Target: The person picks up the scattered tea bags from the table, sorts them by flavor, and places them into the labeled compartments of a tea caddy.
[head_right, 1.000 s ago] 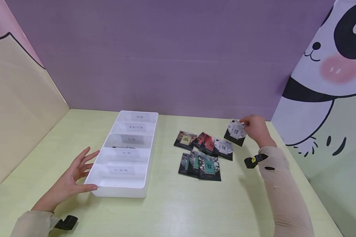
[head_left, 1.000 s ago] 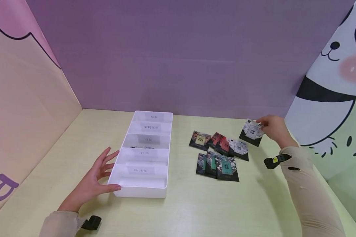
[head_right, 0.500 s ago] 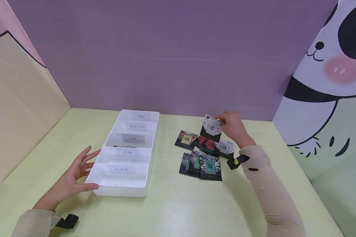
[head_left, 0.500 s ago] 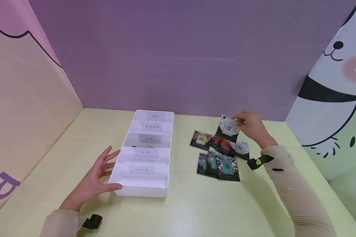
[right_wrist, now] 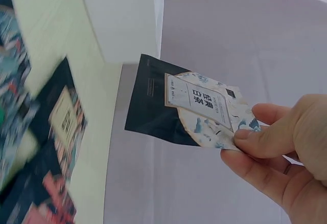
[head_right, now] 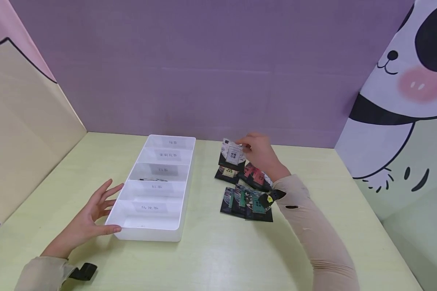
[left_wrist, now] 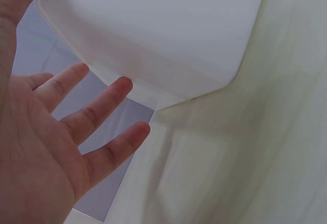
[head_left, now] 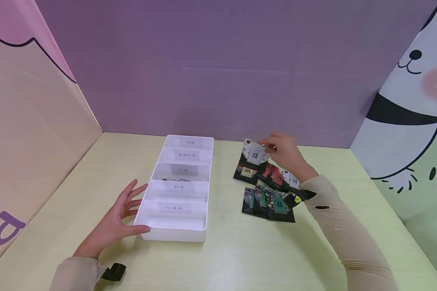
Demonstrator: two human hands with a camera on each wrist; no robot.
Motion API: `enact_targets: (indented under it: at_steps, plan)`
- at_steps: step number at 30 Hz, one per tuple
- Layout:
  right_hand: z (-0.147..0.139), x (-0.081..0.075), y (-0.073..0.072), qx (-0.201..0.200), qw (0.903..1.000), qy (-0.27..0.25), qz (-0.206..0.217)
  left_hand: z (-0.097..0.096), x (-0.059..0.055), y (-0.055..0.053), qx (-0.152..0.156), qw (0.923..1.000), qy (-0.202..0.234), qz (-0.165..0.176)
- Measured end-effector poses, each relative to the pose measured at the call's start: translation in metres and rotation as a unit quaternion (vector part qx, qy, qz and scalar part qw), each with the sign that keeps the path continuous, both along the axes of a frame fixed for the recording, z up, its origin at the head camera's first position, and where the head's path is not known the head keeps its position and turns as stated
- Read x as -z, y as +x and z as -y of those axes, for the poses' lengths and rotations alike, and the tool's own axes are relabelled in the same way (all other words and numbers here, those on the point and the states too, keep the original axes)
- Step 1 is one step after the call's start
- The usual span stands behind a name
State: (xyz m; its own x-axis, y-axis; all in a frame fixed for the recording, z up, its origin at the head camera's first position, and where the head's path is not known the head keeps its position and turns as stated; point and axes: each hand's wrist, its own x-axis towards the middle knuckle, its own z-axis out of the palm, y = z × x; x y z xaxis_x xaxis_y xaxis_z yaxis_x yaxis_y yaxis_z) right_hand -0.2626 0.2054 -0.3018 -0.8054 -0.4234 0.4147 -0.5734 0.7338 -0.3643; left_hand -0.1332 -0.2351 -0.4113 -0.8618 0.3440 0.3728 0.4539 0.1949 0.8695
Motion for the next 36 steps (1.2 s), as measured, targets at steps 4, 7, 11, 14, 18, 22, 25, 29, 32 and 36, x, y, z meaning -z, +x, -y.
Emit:
enact_targets:
  at_steps: [4,7,11,14,18,22,25,29,32,36]
  plan:
    - [0.017,-0.002,0.002,-0.022,0.9997,-0.006,-0.009,0.0,0.0,0.001,0.0,1.0,0.001,-0.003]
    - [0.029,-0.002,0.002,-0.043,0.9988,-0.007,-0.021,0.0,0.0,0.001,-0.001,1.0,0.001,-0.003]
    - [0.043,-0.003,0.004,-0.071,0.9969,-0.014,-0.031,0.001,0.0,0.001,0.0,1.0,0.0,-0.007]
    - [0.053,-0.003,0.005,-0.088,0.9952,-0.027,-0.035,0.002,0.0,0.001,0.0,0.9999,-0.002,-0.011]
    - [0.064,-0.002,0.004,-0.112,0.9915,-0.046,-0.047,0.002,0.0,0.001,-0.001,0.9999,-0.004,-0.012]
    - [0.073,0.003,0.005,-0.141,0.9848,-0.07,-0.073,0.001,0.0,0.002,0.0,0.9999,-0.004,-0.012]
    - [0.079,0.009,0.006,-0.159,0.9784,-0.1,-0.087,0.001,0.0,0.002,0.001,0.9999,-0.005,-0.014]
    - [0.09,0.017,0.009,-0.175,0.9708,-0.129,-0.102,0.001,0.0,0.002,0.001,0.9999,-0.007,-0.012]
    - [0.099,0.022,0.011,-0.183,0.9659,-0.137,-0.122,0.001,0.0,0.002,-0.003,0.9999,-0.008,-0.007]
    - [0.109,0.029,0.013,-0.194,0.9583,-0.154,-0.143,0.001,0.0,0.003,-0.006,0.9999,-0.01,-0.006]
